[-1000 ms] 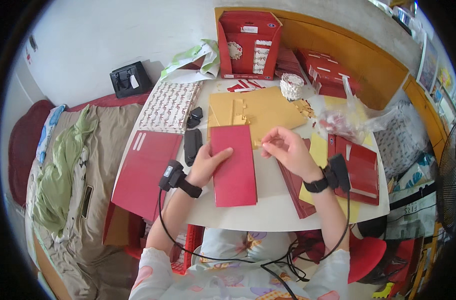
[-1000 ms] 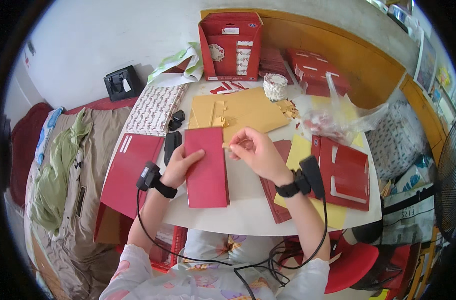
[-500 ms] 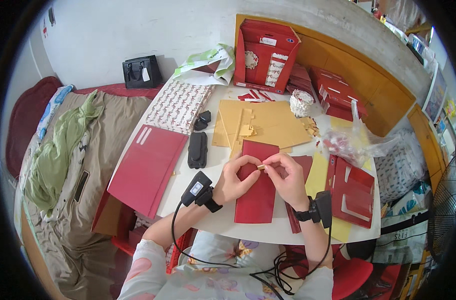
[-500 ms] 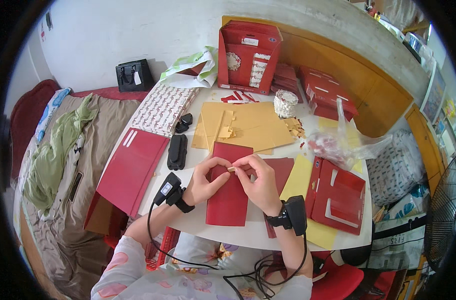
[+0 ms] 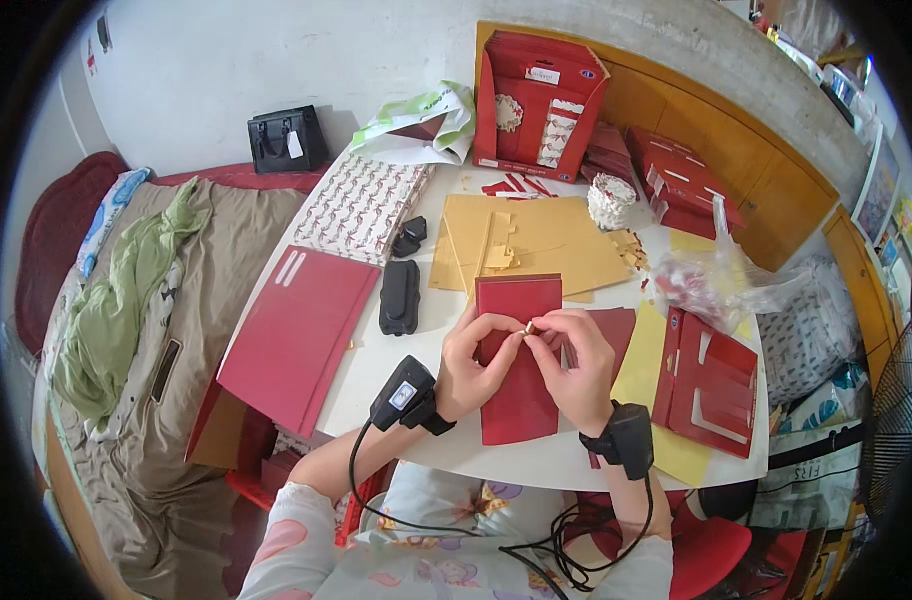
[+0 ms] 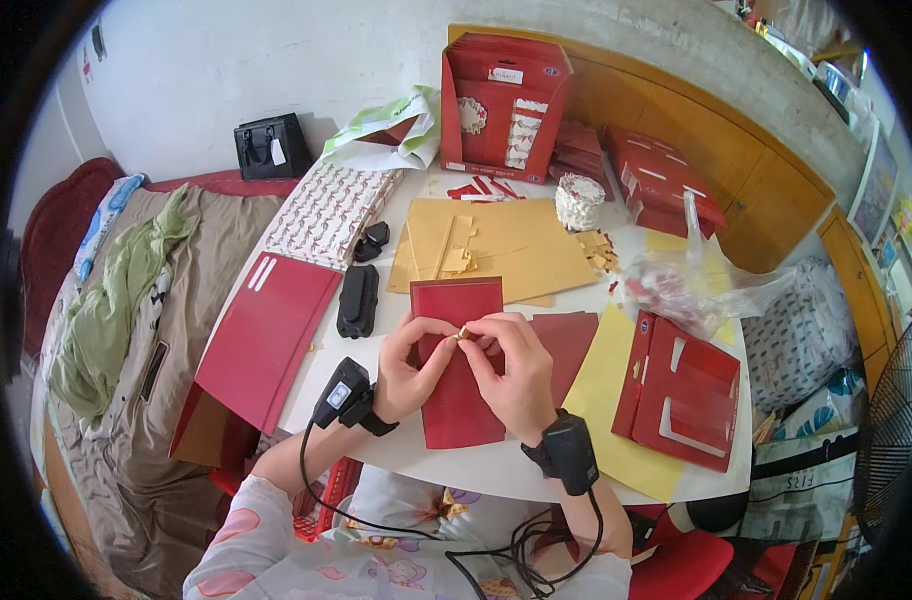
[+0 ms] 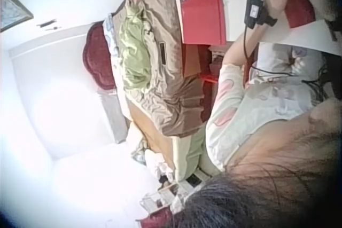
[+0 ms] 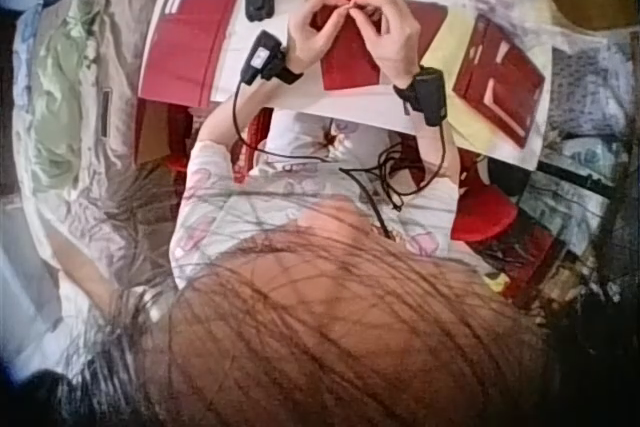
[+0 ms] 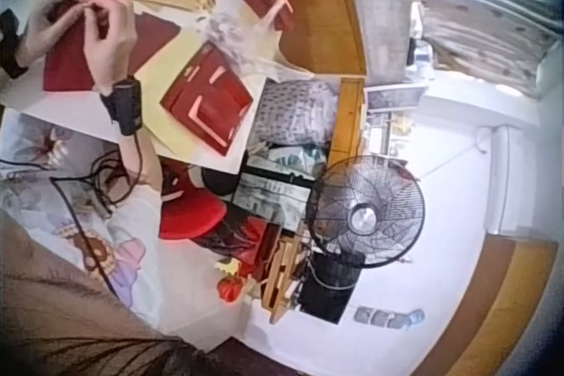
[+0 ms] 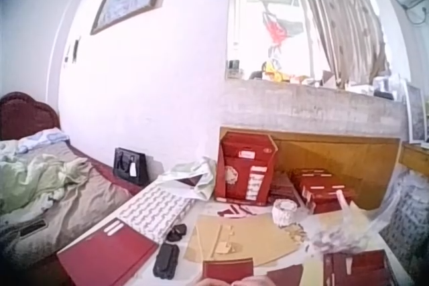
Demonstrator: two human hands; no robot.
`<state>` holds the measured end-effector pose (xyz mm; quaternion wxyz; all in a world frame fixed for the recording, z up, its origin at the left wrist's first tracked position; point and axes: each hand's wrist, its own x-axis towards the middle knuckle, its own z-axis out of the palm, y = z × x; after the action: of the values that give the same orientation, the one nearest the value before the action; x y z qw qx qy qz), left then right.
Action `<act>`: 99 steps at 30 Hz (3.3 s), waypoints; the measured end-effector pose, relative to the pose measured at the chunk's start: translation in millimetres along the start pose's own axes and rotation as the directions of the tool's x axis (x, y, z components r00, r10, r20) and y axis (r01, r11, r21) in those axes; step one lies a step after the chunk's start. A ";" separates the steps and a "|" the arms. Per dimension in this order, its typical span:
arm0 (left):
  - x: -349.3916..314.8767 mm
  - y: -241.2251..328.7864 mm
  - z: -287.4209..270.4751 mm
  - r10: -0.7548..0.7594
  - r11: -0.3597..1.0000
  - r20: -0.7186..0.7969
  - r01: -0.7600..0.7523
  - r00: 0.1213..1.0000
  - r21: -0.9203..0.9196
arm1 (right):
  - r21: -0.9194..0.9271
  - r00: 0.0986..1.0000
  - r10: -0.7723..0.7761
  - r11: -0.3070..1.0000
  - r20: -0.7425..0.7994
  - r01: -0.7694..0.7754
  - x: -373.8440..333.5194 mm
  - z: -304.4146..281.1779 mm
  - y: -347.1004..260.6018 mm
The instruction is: Assembling red gift wallets and inserting cards/decorative elements.
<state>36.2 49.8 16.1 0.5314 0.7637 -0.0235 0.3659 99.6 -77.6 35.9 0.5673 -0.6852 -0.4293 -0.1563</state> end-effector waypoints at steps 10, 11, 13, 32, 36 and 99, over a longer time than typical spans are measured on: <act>-0.7 2.0 -0.1 0.053 0.999 0.019 -0.053 0.998 -0.013 | 0.157 0.988 0.130 0.977 0.089 -0.143 2.1 -6.9 4.8; -0.4 2.2 0.1 0.061 0.998 0.015 -0.061 0.998 -0.015 | 0.165 0.986 0.140 0.974 0.086 -0.153 2.0 -7.0 4.3; -0.2 1.7 -0.2 0.060 0.998 0.022 -0.060 0.998 -0.007 | 0.173 0.985 0.151 0.971 0.084 -0.164 1.8 -7.0 4.2; -0.3 0.4 -0.7 0.028 0.999 0.019 -0.028 0.999 -0.019 | 0.261 0.979 0.171 0.945 0.113 -0.196 -0.5 -6.7 9.9; 0.2 0.5 -0.1 0.022 0.999 0.025 -0.021 0.999 -0.031 | 0.309 0.969 0.211 0.920 0.129 -0.241 -1.4 -6.5 11.6; 3.9 -35.6 -20.2 -0.380 0.911 0.286 0.410 0.879 -0.048 | -0.300 0.834 0.476 0.868 0.280 -0.395 52.8 -21.9 147.2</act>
<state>43.4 83.4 -6.6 0.6266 0.7656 0.0410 0.1400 249.1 -74.1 -15.0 0.4208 -0.8425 -0.3324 0.0519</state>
